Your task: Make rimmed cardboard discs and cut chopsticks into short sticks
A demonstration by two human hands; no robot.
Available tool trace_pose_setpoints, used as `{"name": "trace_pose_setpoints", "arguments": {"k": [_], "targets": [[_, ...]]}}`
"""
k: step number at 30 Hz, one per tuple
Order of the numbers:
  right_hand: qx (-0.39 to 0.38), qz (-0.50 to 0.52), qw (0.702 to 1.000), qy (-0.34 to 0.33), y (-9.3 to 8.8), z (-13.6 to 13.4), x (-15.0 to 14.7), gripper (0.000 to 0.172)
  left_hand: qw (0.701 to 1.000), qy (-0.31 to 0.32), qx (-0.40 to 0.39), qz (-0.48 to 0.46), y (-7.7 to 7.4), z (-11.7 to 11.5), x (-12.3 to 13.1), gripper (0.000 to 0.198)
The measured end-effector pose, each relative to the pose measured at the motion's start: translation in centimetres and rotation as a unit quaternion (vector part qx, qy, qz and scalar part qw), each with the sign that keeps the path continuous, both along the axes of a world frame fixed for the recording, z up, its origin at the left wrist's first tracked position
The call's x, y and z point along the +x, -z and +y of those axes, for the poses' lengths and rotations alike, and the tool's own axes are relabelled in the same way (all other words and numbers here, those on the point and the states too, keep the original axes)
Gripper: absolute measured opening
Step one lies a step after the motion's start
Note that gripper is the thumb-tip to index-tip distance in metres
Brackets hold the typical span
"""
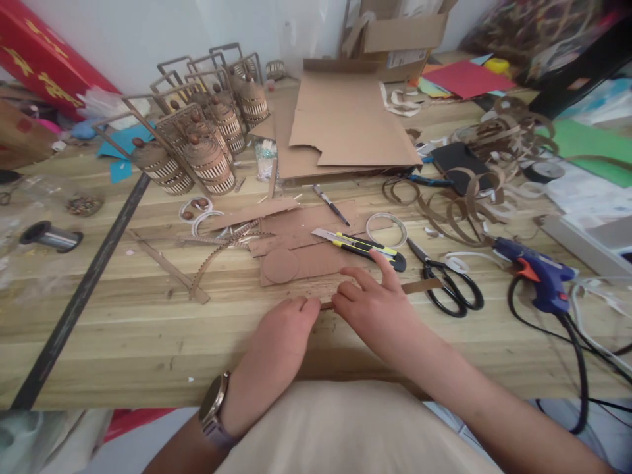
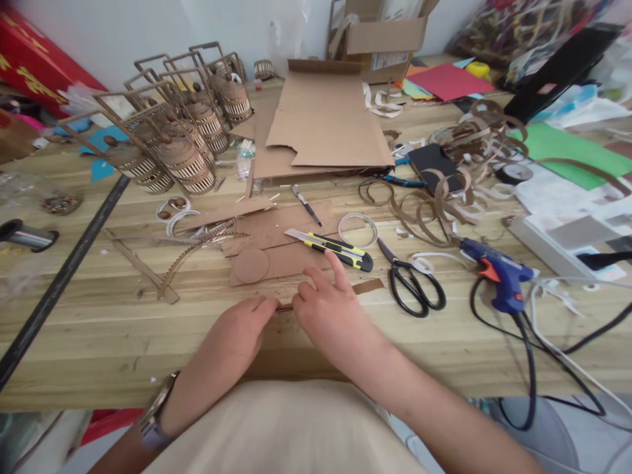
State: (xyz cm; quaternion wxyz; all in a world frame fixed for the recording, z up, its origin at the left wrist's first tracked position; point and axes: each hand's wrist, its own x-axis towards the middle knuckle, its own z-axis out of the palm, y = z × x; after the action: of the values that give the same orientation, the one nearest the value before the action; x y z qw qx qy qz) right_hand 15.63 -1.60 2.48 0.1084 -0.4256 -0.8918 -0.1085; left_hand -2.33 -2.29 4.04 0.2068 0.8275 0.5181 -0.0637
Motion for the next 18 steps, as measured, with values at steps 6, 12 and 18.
{"name": "trace_pose_setpoints", "arguments": {"k": [6,12,18], "targets": [[0.002,-0.024,1.000,-0.007,-0.2,0.1,-0.4,0.026,1.000,0.006,0.008,0.003,0.1,0.2,0.5,0.029],[0.009,-0.051,0.999,-0.016,-0.2,0.4,-0.6,0.026,0.999,0.019,0.001,0.025,-0.4,0.5,1.0,0.025],[0.016,-0.067,0.997,-0.020,-0.5,0.4,-1.2,0.028,1.000,0.018,0.004,0.018,-0.3,0.5,1.2,0.022]]}}
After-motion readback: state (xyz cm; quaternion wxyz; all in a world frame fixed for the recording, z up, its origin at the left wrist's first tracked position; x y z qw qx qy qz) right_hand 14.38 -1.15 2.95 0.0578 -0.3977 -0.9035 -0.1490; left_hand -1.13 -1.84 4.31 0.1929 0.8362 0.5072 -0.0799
